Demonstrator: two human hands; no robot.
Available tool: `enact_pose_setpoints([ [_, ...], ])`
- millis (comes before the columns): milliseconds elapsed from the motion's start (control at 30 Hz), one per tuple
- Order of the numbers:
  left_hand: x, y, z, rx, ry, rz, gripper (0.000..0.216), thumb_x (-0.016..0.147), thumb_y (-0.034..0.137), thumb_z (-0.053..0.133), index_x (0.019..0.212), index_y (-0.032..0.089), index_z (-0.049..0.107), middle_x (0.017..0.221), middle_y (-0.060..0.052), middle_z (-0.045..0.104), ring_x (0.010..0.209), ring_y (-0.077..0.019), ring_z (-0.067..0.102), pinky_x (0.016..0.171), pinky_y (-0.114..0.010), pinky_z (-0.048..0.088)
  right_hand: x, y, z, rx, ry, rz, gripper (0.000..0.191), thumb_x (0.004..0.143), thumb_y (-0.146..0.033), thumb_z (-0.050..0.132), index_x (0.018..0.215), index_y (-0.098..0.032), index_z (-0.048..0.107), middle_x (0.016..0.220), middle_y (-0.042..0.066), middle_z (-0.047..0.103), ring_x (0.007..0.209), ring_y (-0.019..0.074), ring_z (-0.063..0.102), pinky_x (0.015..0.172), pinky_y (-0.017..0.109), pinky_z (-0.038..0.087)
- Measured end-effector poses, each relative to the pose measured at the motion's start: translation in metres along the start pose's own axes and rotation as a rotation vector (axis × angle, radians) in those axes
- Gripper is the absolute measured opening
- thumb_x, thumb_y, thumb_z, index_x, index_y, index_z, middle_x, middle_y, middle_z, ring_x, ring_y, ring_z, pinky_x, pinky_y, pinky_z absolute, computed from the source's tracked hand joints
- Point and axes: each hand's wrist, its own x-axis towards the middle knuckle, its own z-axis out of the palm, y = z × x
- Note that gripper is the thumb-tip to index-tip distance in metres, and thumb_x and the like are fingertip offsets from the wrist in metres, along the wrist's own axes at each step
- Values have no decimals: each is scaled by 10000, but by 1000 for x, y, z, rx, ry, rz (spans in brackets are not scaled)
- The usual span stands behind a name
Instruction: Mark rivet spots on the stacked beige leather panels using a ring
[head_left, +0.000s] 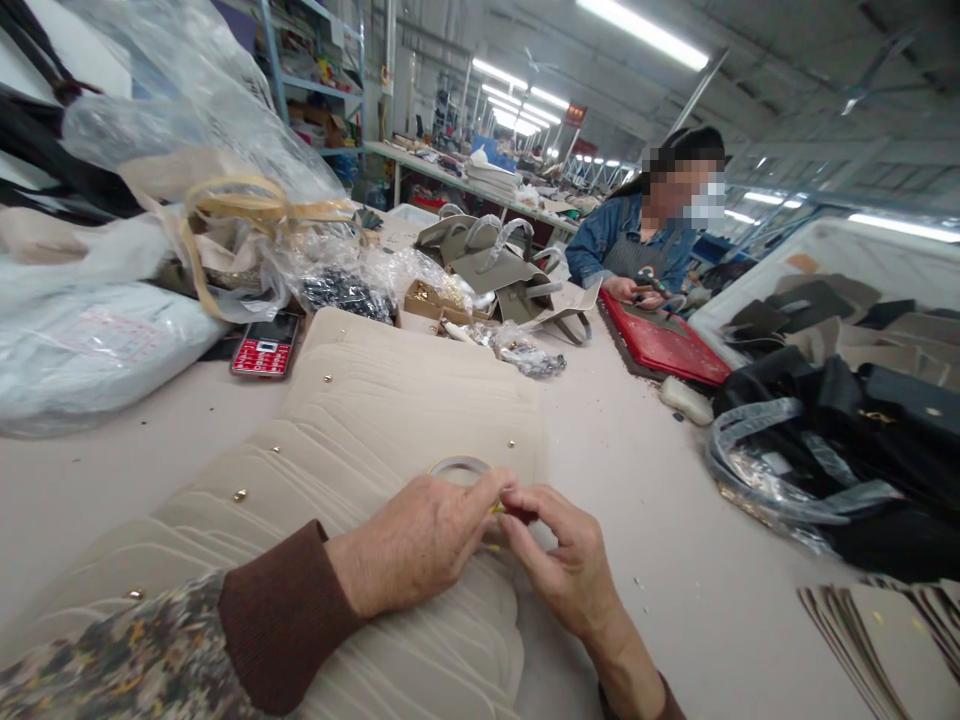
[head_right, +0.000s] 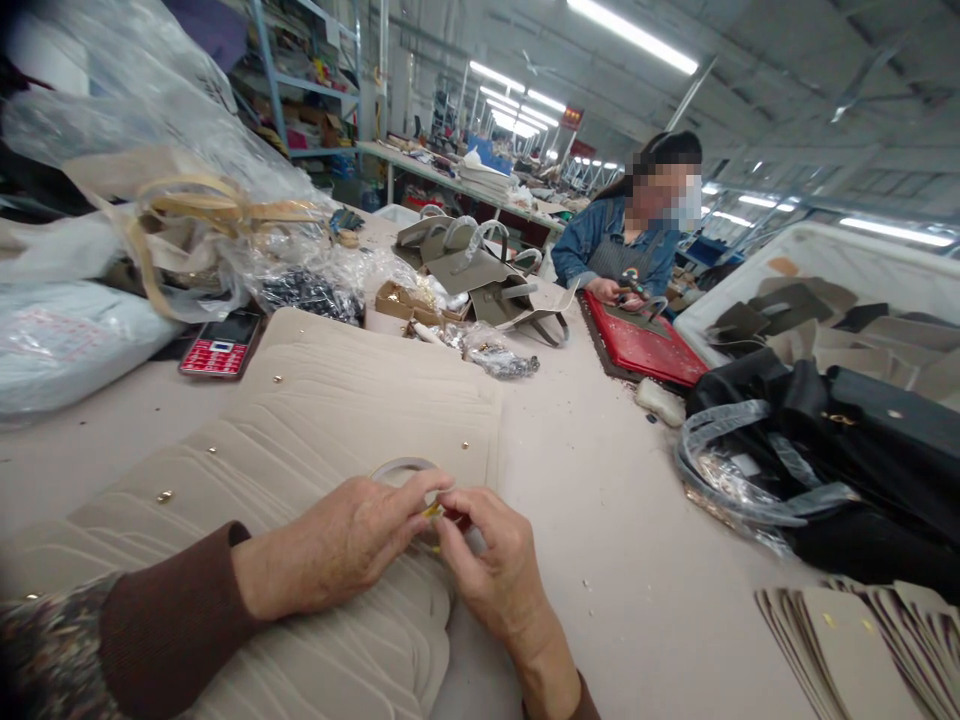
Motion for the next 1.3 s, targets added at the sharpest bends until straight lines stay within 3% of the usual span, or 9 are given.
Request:
enact_pose_setpoints([
  [133, 0, -2, 5, 46, 32, 16, 301, 957, 167, 414, 1255, 184, 382, 848, -28, 691, 742, -207, 667, 586, -296, 411, -2, 2, 7, -131, 34, -87, 164, 867, -59, 530, 849, -174, 645, 745, 26, 666, 678, 130, 608, 650, 236, 470],
  [367, 2, -5, 10, 54, 51, -69, 97, 941, 150, 419, 942, 209, 496, 760, -2, 628, 664, -182, 610, 557, -287, 374, -8, 6, 19, -367, 166, -125, 171, 835, -74, 517, 750, -166, 633, 614, 6, 605, 548, 123, 554, 551, 238, 418],
  [467, 3, -2, 11, 84, 134, -56, 119, 897, 106, 428, 873, 203, 494, 725, -1, 604, 633, -177, 591, 543, -288, 366, -6, 0, 21, -204, 199, 76, 131, 817, -129, 552, 750, -169, 658, 615, 9, 634, 533, 122, 571, 542, 232, 444],
  [600, 3, 5, 11, 87, 250, 40, 138, 889, 92, 401, 850, 187, 494, 709, -3, 594, 623, -163, 582, 534, -278, 377, 0, 0, 19, 256, 224, 567, 196, 806, -327, 621, 688, -171, 634, 489, -23, 580, 411, 108, 516, 432, 218, 425],
  [700, 2, 6, 12, 106, 213, 50, 135, 909, 98, 403, 878, 175, 509, 744, -11, 610, 658, -160, 592, 563, -270, 407, 2, 14, 8, 391, 258, 749, 286, 712, -430, 704, 659, -162, 620, 462, -30, 563, 376, 98, 488, 398, 210, 400],
  [767, 4, 5, 12, 176, 118, -23, 141, 918, 88, 413, 883, 173, 521, 766, -17, 623, 670, -169, 588, 580, -279, 420, 1, 23, 1, 377, 166, 797, 323, 691, -459, 727, 694, -147, 644, 502, -12, 597, 390, 96, 499, 399, 203, 385],
  [867, 8, 1, 10, 286, -29, -124, 151, 922, 74, 427, 905, 173, 539, 839, -39, 644, 756, -208, 590, 643, -312, 456, -5, 32, -6, 278, 24, 795, 347, 742, -481, 690, 772, -136, 687, 560, 3, 623, 418, 92, 488, 405, 199, 364],
  [1000, 11, -2, 9, 317, -86, -139, 137, 926, 89, 438, 923, 175, 544, 914, -58, 637, 860, -237, 569, 730, -359, 482, -8, 32, -2, 69, -70, 668, 299, 814, -425, 626, 755, -146, 716, 586, 12, 641, 506, 119, 527, 481, 219, 397],
  [1300, 11, -2, 9, 270, -70, -120, 161, 923, 74, 415, 890, 173, 537, 885, -72, 604, 846, -241, 530, 739, -370, 461, -5, 27, 14, -255, -25, 411, 188, 849, -285, 561, 755, -190, 692, 675, 26, 721, 597, 167, 667, 580, 246, 478],
])
